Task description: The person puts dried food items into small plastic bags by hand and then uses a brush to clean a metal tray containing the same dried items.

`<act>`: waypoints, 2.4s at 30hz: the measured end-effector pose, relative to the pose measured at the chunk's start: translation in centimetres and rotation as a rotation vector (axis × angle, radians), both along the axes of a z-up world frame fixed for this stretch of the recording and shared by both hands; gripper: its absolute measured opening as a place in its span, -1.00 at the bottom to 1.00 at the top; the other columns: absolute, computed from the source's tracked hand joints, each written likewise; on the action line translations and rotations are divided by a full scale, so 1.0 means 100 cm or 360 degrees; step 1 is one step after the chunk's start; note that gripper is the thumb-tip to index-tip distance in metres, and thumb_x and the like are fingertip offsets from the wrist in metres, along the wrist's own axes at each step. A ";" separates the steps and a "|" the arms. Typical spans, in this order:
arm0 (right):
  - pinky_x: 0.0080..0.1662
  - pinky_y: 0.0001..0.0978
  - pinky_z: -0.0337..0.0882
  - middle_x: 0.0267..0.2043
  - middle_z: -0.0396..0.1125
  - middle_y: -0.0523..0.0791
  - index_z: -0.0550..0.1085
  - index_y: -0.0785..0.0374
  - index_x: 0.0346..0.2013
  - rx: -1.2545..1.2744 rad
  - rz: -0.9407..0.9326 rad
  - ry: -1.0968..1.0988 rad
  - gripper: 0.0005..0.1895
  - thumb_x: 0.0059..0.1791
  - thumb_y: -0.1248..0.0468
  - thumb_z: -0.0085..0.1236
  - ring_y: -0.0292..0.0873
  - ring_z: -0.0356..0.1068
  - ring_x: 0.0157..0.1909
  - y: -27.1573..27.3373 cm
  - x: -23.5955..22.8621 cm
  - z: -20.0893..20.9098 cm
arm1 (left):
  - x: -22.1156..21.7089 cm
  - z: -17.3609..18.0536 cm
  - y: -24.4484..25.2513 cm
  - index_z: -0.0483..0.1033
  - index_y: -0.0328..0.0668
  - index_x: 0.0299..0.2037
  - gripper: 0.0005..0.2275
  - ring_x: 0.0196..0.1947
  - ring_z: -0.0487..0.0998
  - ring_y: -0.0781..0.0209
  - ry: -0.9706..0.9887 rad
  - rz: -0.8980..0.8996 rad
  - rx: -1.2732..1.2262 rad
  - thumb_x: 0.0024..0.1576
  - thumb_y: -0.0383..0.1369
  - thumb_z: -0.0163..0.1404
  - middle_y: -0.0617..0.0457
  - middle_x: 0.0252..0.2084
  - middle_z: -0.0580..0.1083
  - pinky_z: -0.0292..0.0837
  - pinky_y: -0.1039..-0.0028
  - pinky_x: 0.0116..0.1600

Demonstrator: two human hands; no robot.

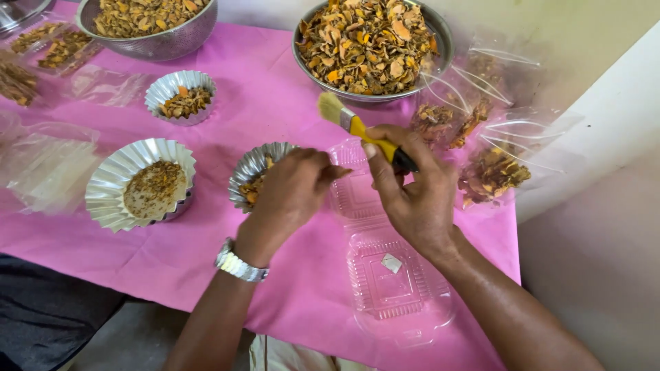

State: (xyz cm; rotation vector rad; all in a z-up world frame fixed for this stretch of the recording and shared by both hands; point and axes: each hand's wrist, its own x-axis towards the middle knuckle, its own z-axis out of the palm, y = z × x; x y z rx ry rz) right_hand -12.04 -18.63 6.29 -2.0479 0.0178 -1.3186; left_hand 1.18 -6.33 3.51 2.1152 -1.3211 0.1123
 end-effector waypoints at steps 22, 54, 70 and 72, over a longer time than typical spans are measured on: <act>-0.46 -0.48 0.44 -0.43 0.48 -0.03 0.62 0.24 -0.17 0.0163 0.0298 0.0230 -0.84 -0.04 0.44 0.29 -0.20 0.40 -0.57 0.016 0.002 0.002 | 0.033 0.009 0.061 0.62 -0.10 -0.14 -0.87 -0.50 0.64 0.14 0.0690 0.0404 -0.0106 0.14 -0.38 0.11 -0.01 -0.60 0.56 0.55 0.42 -0.34; -0.48 -0.44 0.45 -0.39 0.48 0.04 0.55 0.38 -0.19 0.0124 0.0586 0.0344 -0.85 -0.05 0.51 0.21 -0.14 0.38 -0.57 0.019 -0.001 -0.006 | 0.068 -0.020 0.067 0.45 -0.43 -0.10 -0.90 -0.30 0.70 -0.14 0.1444 0.0083 -0.0710 0.27 -0.52 -0.03 -0.36 -0.31 0.53 0.68 0.04 -0.13; -0.49 -0.52 0.40 -0.43 0.48 -0.02 0.57 0.35 -0.18 0.0217 0.0494 0.0362 -0.84 -0.04 0.51 0.20 -0.20 0.47 -0.56 0.013 -0.003 0.002 | 0.052 -0.005 0.067 0.52 -0.43 -0.12 -0.92 -0.30 0.60 0.19 0.1041 -0.0089 -0.0672 0.22 -0.59 0.05 -0.14 -0.33 0.54 0.62 0.45 -0.12; -0.47 -0.34 0.42 -0.38 0.46 0.11 0.55 0.41 -0.12 0.0119 0.0244 0.0185 -0.82 0.00 0.57 0.14 -0.05 0.46 -0.54 -0.006 0.003 -0.008 | 0.046 -0.001 0.064 0.56 -0.43 -0.15 -0.92 -0.34 0.61 0.20 0.1053 -0.0064 -0.0737 0.18 -0.59 0.09 -0.14 -0.38 0.55 0.61 0.48 -0.18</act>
